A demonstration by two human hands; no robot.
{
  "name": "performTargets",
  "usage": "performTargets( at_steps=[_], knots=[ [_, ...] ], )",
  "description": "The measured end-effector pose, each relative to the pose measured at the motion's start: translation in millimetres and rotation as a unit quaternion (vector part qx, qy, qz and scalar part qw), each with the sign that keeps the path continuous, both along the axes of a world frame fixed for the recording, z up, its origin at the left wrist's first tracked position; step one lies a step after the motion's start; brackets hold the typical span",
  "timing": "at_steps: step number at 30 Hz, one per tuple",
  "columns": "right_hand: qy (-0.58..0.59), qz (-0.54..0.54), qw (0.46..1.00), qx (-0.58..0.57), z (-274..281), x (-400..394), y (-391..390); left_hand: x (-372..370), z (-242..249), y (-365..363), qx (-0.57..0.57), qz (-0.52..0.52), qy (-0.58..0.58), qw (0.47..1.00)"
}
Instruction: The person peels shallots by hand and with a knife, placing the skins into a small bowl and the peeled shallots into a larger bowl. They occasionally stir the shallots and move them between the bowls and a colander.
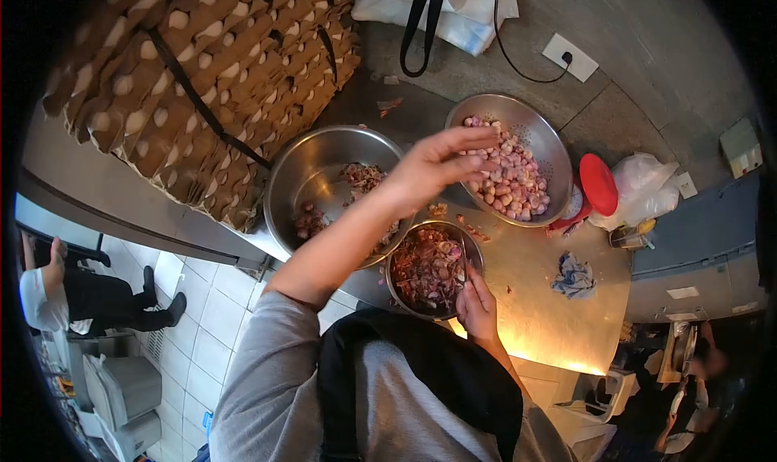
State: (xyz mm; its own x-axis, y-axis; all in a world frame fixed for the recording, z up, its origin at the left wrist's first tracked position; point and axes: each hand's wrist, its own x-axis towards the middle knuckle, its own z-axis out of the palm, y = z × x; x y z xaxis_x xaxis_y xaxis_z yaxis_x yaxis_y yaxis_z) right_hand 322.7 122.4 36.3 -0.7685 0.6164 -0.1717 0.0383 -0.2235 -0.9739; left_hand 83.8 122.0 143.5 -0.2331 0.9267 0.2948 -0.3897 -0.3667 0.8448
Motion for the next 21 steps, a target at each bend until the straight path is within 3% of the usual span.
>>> performTargets(
  at_steps=[2,4,5,7,10,13,16,19,21],
  knots=[
    [-0.008,-0.005,1.000,0.000,-3.7,0.0,1.8,-24.9,-16.2,-9.1,-0.085,0.060,0.113,0.988],
    [-0.007,-0.012,1.000,-0.017,-5.7,-0.4,2.3,-60.5,-67.2,-20.1,-0.192,0.060,0.265,0.943],
    [-0.003,-0.016,0.999,-0.032,-5.9,-1.6,2.7,-75.1,-91.1,-27.8,-0.241,0.050,0.349,0.904],
    [-0.005,-0.025,0.999,-0.048,-3.5,-4.3,3.7,-83.3,-113.5,-44.0,-0.352,0.028,0.528,0.772],
    [-0.012,-0.033,0.999,-0.041,-0.8,-7.9,4.2,-69.2,-153.4,-61.2,-0.399,0.079,0.659,0.633],
    [-0.012,-0.027,0.999,-0.026,-4.0,-6.7,5.1,-70.2,-174.5,-52.2,-0.374,0.106,0.700,0.599],
    [-0.013,-0.027,0.999,-0.028,-4.5,-8.0,4.5,-83.0,-177.9,-45.9,-0.425,0.024,0.676,0.601],
    [-0.007,-0.021,0.999,-0.023,-3.3,-5.8,4.4,-101.3,-158.0,-57.7,-0.366,0.049,0.557,0.744],
    [-0.006,-0.015,1.000,0.001,-1.3,-4.8,3.3,-106.4,-134.0,-69.8,-0.362,0.098,0.333,0.865]
  ],
)
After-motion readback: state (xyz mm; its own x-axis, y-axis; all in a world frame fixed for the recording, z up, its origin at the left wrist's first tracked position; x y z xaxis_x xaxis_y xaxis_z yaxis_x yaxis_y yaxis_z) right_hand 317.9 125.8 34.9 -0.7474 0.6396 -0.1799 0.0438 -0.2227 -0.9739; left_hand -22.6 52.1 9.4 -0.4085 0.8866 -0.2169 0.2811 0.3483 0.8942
